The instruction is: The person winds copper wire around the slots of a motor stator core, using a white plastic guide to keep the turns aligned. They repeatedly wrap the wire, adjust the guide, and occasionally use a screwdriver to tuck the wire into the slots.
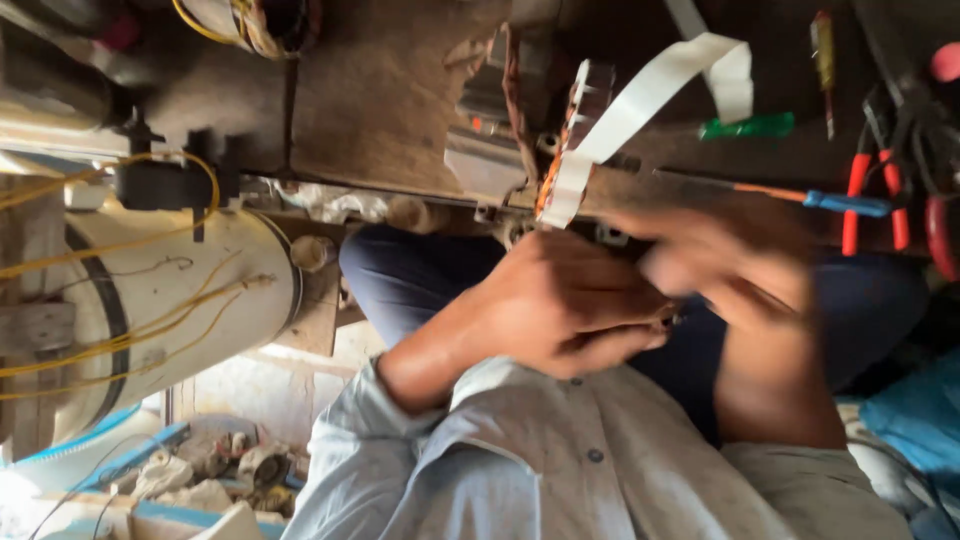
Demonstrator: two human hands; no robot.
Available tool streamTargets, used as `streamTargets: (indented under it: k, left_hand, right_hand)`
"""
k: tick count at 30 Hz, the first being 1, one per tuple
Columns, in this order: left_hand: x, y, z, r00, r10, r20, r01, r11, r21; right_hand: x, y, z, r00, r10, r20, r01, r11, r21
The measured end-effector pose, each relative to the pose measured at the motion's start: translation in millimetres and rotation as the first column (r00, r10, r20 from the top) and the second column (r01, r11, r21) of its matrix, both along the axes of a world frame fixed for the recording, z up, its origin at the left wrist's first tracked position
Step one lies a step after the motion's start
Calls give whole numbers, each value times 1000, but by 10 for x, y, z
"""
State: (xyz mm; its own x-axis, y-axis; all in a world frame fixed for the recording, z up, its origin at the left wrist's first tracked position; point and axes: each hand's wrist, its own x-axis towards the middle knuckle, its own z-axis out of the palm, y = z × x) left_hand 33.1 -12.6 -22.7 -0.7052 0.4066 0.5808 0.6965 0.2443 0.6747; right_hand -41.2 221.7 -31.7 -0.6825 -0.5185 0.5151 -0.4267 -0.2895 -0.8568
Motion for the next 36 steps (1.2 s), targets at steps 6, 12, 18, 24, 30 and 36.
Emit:
streamTargets:
  k: [6,12,18,24,30,36]
  left_hand:
    - [-256,-174,47,690,606,396,-598,785,-158]
    - [-101,47,270,989,138,58,-133,987,-86]
    - [-262,-35,136,593,499,632,-546,826,-141]
    - [-217,-94,106,799,527,288,-545,838,-21]
    - [-133,92,131,978,62,201,-114,959,258]
    - [-298,-145,49,682,640,354,-636,758,-144]
  right_hand:
    - [-235,-113,-119,973,-150,174,77,927,367]
    - [89,553,-220,983,182,-21,-180,981,72]
    - [-330,-28,-443,999,-36,0,33,909,416]
    - [167,653,-243,994,110,-14,-111,988,-105]
    - [-279,155,-511,990,130,47,-138,923,359]
    - [-101,222,-201,964,88,249,-80,996,-41]
